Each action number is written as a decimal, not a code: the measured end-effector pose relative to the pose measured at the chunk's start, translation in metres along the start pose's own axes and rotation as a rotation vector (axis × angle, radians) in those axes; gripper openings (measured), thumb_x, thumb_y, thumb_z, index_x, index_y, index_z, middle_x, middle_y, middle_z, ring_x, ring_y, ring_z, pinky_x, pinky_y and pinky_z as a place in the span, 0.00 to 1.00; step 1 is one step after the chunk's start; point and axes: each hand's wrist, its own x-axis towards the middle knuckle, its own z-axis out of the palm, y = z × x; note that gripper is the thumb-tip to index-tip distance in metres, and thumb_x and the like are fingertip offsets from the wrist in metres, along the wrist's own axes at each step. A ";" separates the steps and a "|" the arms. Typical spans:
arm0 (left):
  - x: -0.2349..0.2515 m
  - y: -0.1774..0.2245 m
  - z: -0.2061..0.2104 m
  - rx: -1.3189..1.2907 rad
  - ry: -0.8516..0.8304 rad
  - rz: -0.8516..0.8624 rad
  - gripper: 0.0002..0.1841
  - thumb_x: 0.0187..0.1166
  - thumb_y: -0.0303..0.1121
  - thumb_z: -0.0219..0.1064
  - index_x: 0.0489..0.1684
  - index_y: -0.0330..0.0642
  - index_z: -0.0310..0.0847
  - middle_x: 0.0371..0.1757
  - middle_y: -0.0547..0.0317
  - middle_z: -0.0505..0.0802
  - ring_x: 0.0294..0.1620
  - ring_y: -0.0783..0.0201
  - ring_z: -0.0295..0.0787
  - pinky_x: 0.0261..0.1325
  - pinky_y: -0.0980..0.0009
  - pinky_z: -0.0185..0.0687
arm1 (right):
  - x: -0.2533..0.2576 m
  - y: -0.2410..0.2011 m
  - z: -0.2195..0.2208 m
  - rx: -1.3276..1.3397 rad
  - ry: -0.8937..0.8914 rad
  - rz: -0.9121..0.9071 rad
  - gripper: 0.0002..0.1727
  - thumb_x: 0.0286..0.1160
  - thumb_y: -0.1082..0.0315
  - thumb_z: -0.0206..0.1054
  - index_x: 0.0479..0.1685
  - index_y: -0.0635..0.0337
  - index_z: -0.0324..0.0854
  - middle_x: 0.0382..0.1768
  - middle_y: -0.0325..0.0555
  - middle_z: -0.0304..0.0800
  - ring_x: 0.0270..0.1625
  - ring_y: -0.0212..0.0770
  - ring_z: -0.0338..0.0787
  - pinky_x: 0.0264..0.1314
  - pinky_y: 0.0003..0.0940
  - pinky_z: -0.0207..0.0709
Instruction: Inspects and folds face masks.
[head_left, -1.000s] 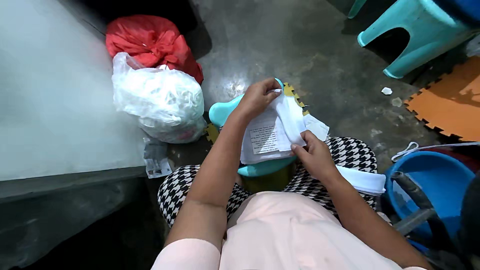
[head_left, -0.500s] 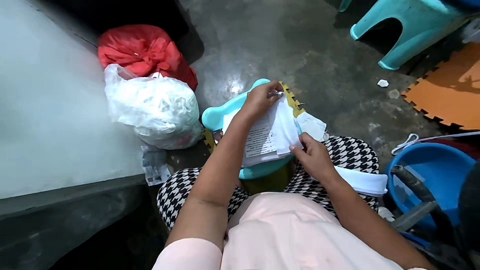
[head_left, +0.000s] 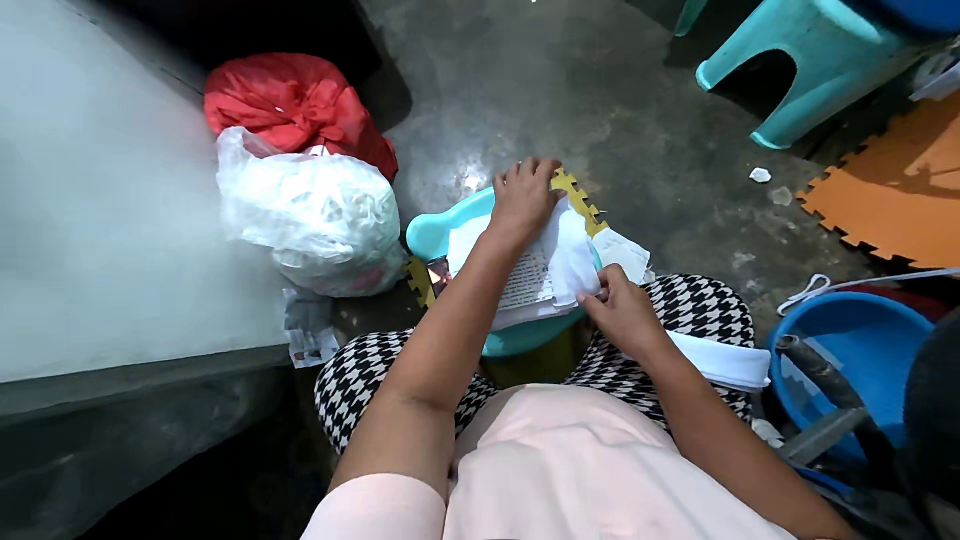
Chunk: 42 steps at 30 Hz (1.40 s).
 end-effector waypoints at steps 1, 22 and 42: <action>-0.003 0.002 -0.005 -0.013 0.031 -0.002 0.22 0.86 0.40 0.64 0.76 0.43 0.77 0.74 0.40 0.83 0.75 0.37 0.78 0.74 0.34 0.65 | -0.002 -0.001 -0.001 0.007 0.013 -0.003 0.22 0.83 0.64 0.68 0.66 0.70 0.71 0.43 0.57 0.87 0.42 0.47 0.89 0.51 0.46 0.83; -0.159 0.072 0.037 -0.820 -0.341 0.004 0.25 0.88 0.36 0.61 0.75 0.24 0.69 0.71 0.30 0.81 0.74 0.43 0.79 0.78 0.53 0.73 | -0.091 0.032 -0.032 -0.405 0.370 -0.585 0.16 0.76 0.65 0.60 0.46 0.73 0.84 0.37 0.61 0.89 0.36 0.49 0.88 0.40 0.40 0.83; -0.157 0.071 0.048 -1.110 -0.471 -0.051 0.15 0.83 0.27 0.66 0.62 0.27 0.76 0.46 0.41 0.87 0.44 0.56 0.84 0.51 0.60 0.80 | -0.086 0.032 -0.016 -0.516 0.280 -0.516 0.11 0.68 0.71 0.63 0.44 0.70 0.85 0.39 0.58 0.89 0.40 0.55 0.90 0.44 0.51 0.84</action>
